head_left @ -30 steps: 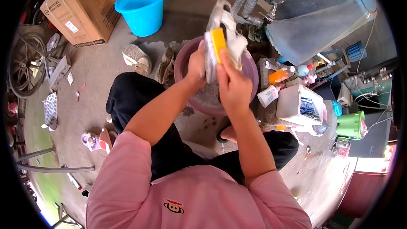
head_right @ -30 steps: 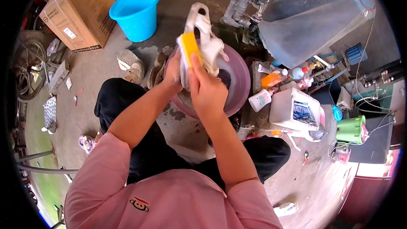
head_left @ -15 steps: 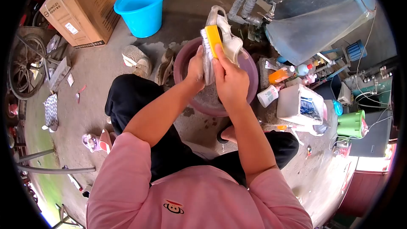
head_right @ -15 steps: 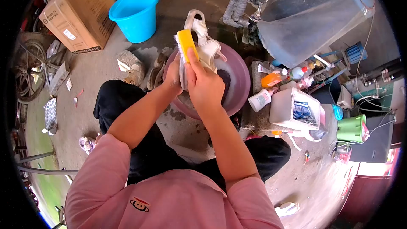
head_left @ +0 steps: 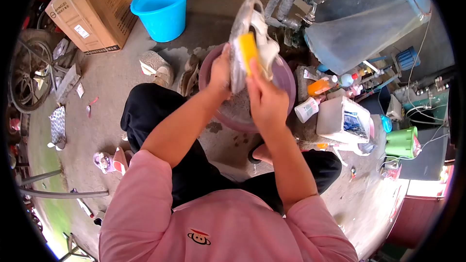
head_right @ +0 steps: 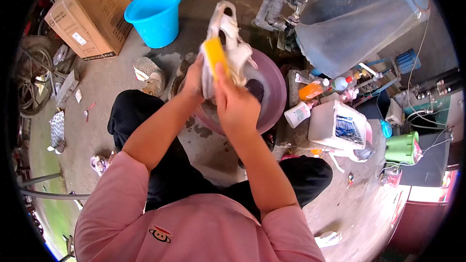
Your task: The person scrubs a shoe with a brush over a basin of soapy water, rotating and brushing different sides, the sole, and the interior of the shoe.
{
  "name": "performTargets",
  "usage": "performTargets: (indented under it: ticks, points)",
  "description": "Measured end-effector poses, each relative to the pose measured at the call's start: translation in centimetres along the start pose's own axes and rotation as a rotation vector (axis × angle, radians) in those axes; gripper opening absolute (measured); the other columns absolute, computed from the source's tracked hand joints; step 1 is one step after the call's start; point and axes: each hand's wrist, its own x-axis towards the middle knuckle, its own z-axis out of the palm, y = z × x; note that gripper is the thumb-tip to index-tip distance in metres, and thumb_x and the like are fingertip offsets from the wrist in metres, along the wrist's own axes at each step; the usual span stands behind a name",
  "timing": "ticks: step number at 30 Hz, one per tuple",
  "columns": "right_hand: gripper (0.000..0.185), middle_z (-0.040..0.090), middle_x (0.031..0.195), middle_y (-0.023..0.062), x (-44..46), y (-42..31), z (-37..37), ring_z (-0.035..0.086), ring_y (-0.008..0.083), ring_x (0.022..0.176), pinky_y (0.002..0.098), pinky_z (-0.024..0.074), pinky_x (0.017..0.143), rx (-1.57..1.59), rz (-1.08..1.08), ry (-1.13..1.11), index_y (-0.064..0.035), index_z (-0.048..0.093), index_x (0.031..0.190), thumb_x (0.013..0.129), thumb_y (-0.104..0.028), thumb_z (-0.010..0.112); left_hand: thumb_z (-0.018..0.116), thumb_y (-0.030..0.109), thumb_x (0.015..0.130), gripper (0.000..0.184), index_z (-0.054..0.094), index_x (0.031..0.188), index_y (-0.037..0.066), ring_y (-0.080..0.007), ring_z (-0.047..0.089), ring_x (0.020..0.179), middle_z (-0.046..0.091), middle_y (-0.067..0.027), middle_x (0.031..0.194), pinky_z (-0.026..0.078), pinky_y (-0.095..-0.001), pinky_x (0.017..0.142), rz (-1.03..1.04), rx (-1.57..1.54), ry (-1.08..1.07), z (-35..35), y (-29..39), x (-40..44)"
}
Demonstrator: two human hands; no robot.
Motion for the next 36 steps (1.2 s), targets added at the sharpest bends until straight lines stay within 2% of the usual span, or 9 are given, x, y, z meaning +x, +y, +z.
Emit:
performTargets:
  ticks: [4,7,11,17,20,25,30,33,36]
  points:
    - [0.034,0.055,0.064,0.0151,-3.8,-0.7,0.1,0.055,0.0271,0.052,0.0327,0.0427,0.048,0.015,-0.071,-0.068,-0.0120,0.055,0.113,0.079,-0.011,0.058,0.036,0.039,0.091,0.045,0.051,0.102,-0.002,-0.0190,0.056,0.071,0.058,-0.0106,0.087,0.047,-0.0311,0.065,0.018,0.047,0.161,-0.4,2.5,1.0]
    - [0.033,0.054,0.062,0.0150,-2.2,-0.6,0.3,0.052,0.0246,0.047,0.0313,0.0410,0.046,0.008,-0.098,0.023,-0.0117,0.056,0.113,0.080,-0.013,0.058,0.037,0.046,0.088,0.043,0.051,0.099,0.007,-0.0172,0.056,0.070,0.056,-0.0059,0.081,0.047,-0.0295,0.062,0.009,0.077,0.001,-0.8,-0.2,0.7]
    - [0.032,0.049,0.056,0.0145,1.1,-0.3,-0.1,0.046,0.0214,0.042,0.0300,0.0374,0.043,-0.011,-0.026,0.048,-0.0115,0.056,0.113,0.081,-0.014,0.057,0.030,0.035,0.092,0.037,0.050,0.103,0.006,-0.0175,0.056,0.072,0.056,-0.0080,0.084,0.047,-0.0307,0.065,0.010,0.106,0.022,-0.4,-1.5,0.6]
    - [0.038,0.050,0.054,0.0082,-5.0,-0.5,0.5,0.051,0.0241,0.041,0.0331,0.0404,0.040,-0.097,-0.110,-0.079,-0.0206,0.054,0.116,0.078,-0.018,0.060,0.037,0.041,0.090,0.044,0.055,0.096,0.001,-0.0181,0.055,0.065,0.057,-0.0087,0.078,0.045,-0.0300,0.062,0.094,0.079,0.113,-0.7,2.1,0.9]
    - [0.035,0.054,0.061,0.0119,-2.7,-1.0,0.5,0.053,0.0256,0.047,0.0323,0.0410,0.044,-0.043,-0.096,-0.028,-0.0162,0.055,0.114,0.079,-0.014,0.059,0.037,0.039,0.090,0.044,0.054,0.095,-0.001,-0.0155,0.055,0.064,0.058,-0.0084,0.079,0.045,-0.0289,0.060,-0.009,0.002,0.041,-1.1,-0.2,1.0]
    - [0.031,0.053,0.058,0.0136,0.6,-0.6,0.5,0.052,0.0251,0.047,0.0314,0.0403,0.045,0.002,0.015,0.014,-0.0132,0.057,0.111,0.080,-0.014,0.057,0.038,0.038,0.090,0.044,0.054,0.097,-0.002,-0.0170,0.058,0.071,0.059,-0.0100,0.084,0.047,-0.0303,0.065,0.066,0.067,0.034,-0.2,-0.3,0.1]
    - [0.036,0.056,0.064,0.0132,-4.4,-1.1,-0.2,0.055,0.0283,0.053,0.0324,0.0434,0.048,-0.046,-0.052,-0.115,-0.0152,0.053,0.116,0.080,-0.012,0.058,0.038,0.041,0.090,0.046,0.054,0.094,-0.002,-0.0177,0.057,0.064,0.059,-0.0102,0.079,0.047,-0.0303,0.060,0.122,0.073,0.049,-0.5,2.1,0.5]
    - [0.040,0.053,0.057,0.0084,-3.6,-0.1,1.0,0.053,0.0235,0.044,0.0306,0.0412,0.040,-0.091,-0.169,0.020,-0.0209,0.052,0.117,0.078,-0.018,0.060,0.037,0.041,0.090,0.045,0.054,0.093,-0.001,-0.0174,0.056,0.063,0.058,-0.0095,0.078,0.047,-0.0293,0.059,0.088,-0.014,0.014,-1.6,-0.5,1.5]
    - [0.037,0.053,0.056,0.0086,-0.9,0.0,1.3,0.052,0.0247,0.045,0.0332,0.0405,0.041,-0.054,-0.097,0.040,-0.0199,0.053,0.116,0.080,-0.021,0.057,0.035,0.036,0.092,0.043,0.054,0.093,-0.002,-0.0173,0.057,0.065,0.059,-0.0099,0.080,0.046,-0.0296,0.063,0.096,-0.003,0.030,-0.9,-0.5,0.8]
